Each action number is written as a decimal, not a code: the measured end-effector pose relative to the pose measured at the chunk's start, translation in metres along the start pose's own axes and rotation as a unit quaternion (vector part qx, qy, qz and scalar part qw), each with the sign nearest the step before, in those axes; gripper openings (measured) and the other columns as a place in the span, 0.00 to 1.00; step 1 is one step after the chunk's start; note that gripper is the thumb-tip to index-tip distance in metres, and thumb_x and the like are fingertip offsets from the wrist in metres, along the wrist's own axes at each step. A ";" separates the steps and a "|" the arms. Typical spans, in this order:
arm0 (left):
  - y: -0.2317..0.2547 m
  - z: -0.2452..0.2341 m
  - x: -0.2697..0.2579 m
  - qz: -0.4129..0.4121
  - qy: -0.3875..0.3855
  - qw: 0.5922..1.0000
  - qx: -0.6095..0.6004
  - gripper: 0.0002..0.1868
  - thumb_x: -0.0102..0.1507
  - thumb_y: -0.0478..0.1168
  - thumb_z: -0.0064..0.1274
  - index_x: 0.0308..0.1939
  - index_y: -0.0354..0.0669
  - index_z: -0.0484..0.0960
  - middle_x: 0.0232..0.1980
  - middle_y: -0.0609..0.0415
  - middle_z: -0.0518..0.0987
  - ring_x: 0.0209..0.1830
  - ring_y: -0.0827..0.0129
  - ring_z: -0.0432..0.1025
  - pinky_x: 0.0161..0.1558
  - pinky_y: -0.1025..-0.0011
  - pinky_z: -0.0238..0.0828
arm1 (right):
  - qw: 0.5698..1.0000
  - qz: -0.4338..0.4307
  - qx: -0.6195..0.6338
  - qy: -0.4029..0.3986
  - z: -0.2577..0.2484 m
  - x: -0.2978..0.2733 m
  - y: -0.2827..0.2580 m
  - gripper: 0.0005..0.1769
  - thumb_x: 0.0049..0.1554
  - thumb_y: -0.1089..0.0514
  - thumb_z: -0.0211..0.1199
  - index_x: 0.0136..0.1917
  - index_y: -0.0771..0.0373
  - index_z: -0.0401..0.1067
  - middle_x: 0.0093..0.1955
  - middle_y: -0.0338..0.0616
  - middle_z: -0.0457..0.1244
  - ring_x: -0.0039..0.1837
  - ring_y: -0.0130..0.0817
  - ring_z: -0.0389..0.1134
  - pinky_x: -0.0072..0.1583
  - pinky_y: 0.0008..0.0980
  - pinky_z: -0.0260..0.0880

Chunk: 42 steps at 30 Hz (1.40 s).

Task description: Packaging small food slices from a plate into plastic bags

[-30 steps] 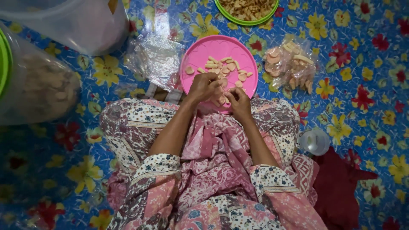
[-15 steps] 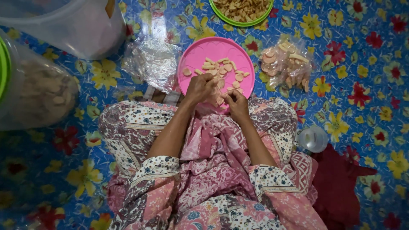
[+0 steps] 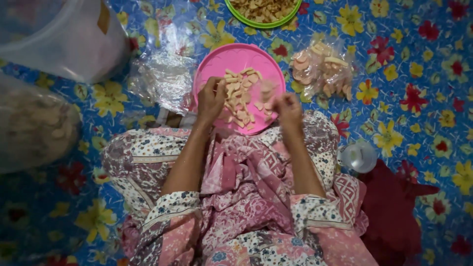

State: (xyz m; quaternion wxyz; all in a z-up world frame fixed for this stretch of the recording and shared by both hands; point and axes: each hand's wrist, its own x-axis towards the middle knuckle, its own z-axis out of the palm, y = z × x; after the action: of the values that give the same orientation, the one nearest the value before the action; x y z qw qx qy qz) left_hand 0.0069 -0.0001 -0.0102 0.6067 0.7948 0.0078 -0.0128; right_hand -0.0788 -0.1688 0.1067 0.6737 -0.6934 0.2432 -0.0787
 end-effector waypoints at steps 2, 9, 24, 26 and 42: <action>0.010 0.000 -0.002 0.004 -0.010 1.000 -0.005 0.10 0.64 0.43 0.44 0.44 0.44 0.75 0.28 0.51 0.79 0.27 0.64 0.76 0.35 0.67 0.72 | 0.995 -0.044 0.085 0.039 -0.019 0.013 -0.022 0.06 0.54 0.59 0.58 0.36 0.54 0.65 0.30 0.35 0.58 0.32 0.23 0.60 0.41 0.24 0.67; 0.012 0.003 0.000 -0.002 -0.077 0.997 0.017 0.08 0.65 0.39 0.41 0.46 0.44 0.70 0.32 0.48 0.78 0.27 0.67 0.76 0.23 0.74 0.76 | 0.956 -0.176 -0.057 0.229 -0.160 0.124 0.003 0.03 0.57 0.61 0.54 0.47 0.55 0.63 0.54 0.48 0.61 0.52 0.37 0.67 0.49 0.29 0.78; 0.009 0.003 -0.003 -0.015 -0.069 0.997 0.001 0.11 0.61 0.40 0.50 0.47 0.44 0.74 0.27 0.49 0.78 0.25 0.66 0.76 0.30 0.72 0.73 | 0.980 -0.157 -0.113 0.049 -0.085 0.090 0.031 0.09 0.52 0.66 0.60 0.47 0.61 0.73 0.40 0.51 0.64 0.38 0.36 0.68 0.41 0.29 0.71; 0.002 0.004 -0.001 -0.013 -0.068 0.998 0.001 0.11 0.61 0.40 0.51 0.46 0.45 0.74 0.27 0.49 0.78 0.25 0.66 0.76 0.30 0.72 0.73 | 0.993 -0.102 -0.061 0.003 -0.060 0.071 0.038 0.09 0.52 0.65 0.59 0.48 0.63 0.71 0.39 0.48 0.64 0.36 0.32 0.67 0.39 0.27 0.71; -0.024 -0.029 0.016 0.031 0.108 0.974 0.195 0.10 0.54 0.38 0.51 0.39 0.46 0.77 0.39 0.48 0.72 0.40 0.48 0.73 0.42 0.55 0.72 | 0.989 0.063 0.052 -0.122 -0.006 0.058 0.135 0.11 0.54 0.63 0.57 0.52 0.63 0.69 0.48 0.46 0.66 0.47 0.27 0.70 0.47 0.22 0.72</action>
State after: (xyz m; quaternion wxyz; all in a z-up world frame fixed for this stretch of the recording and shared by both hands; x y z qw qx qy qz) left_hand 0.0224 0.0340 -0.0262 0.4354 0.8945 0.0459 0.0910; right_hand -0.0620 -0.1965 -0.0373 0.7370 -0.6451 0.1982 0.0368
